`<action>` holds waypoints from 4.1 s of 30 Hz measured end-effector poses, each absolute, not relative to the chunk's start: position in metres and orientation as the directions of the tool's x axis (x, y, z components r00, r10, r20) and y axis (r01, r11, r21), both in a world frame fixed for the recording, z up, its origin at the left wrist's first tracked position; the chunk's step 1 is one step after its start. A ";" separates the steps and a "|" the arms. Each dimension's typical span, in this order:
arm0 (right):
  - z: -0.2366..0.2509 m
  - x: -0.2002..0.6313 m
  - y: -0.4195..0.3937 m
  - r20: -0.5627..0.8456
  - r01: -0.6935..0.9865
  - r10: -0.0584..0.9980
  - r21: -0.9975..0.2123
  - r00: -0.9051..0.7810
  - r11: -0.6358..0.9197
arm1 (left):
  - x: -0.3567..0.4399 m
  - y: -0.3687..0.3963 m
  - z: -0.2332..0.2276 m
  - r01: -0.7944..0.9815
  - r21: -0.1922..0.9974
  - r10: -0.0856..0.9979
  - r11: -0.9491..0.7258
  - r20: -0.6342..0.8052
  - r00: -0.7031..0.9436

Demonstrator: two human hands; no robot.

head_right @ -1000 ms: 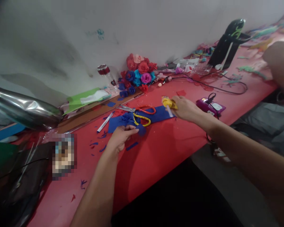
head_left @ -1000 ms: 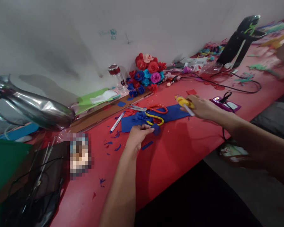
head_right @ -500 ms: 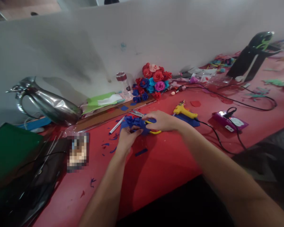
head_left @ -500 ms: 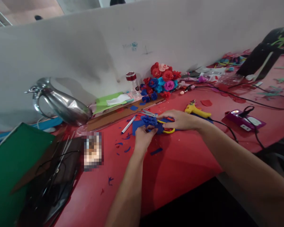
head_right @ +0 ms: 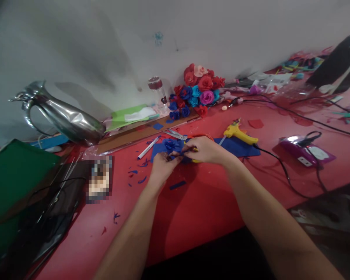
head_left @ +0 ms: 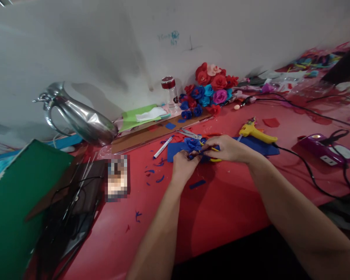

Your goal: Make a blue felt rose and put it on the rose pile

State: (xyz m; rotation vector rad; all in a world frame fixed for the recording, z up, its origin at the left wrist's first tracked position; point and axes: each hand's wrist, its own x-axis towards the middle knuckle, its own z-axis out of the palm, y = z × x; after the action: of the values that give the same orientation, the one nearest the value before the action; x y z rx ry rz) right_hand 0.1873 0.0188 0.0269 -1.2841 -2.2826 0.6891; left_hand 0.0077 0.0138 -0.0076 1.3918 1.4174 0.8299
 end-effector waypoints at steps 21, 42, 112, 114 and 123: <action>0.018 0.184 0.022 0.215 0.664 0.976 -0.736 0.044 0.132 | 0.012 0.013 -0.014 0.250 0.963 0.995 -0.102 0.102 0.011; 0.024 0.175 0.022 -0.032 -0.154 0.987 -0.988 0.160 -0.007 | 0.017 0.011 -0.012 -0.419 0.905 0.993 -0.070 0.102 0.055; 0.028 0.169 0.018 0.089 0.068 0.948 -0.995 0.307 0.071 | 0.017 0.008 -0.004 -0.345 0.928 0.986 0.141 -0.102 0.129; 0.027 0.169 0.018 0.093 0.082 0.949 -0.994 0.303 0.071 | 0.018 0.008 -0.004 -0.373 0.918 0.990 0.136 -0.112 0.086; 0.025 0.165 0.018 0.091 0.081 0.953 -0.994 0.288 0.070 | 0.019 0.010 -0.007 -0.444 0.883 0.988 0.153 -0.128 0.086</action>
State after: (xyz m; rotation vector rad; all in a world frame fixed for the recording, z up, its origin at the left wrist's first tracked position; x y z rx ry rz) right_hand 0.1654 0.0182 0.0252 -1.3254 -1.0749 0.8971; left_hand 0.0193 0.0096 -0.0067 0.7882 0.8911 1.2510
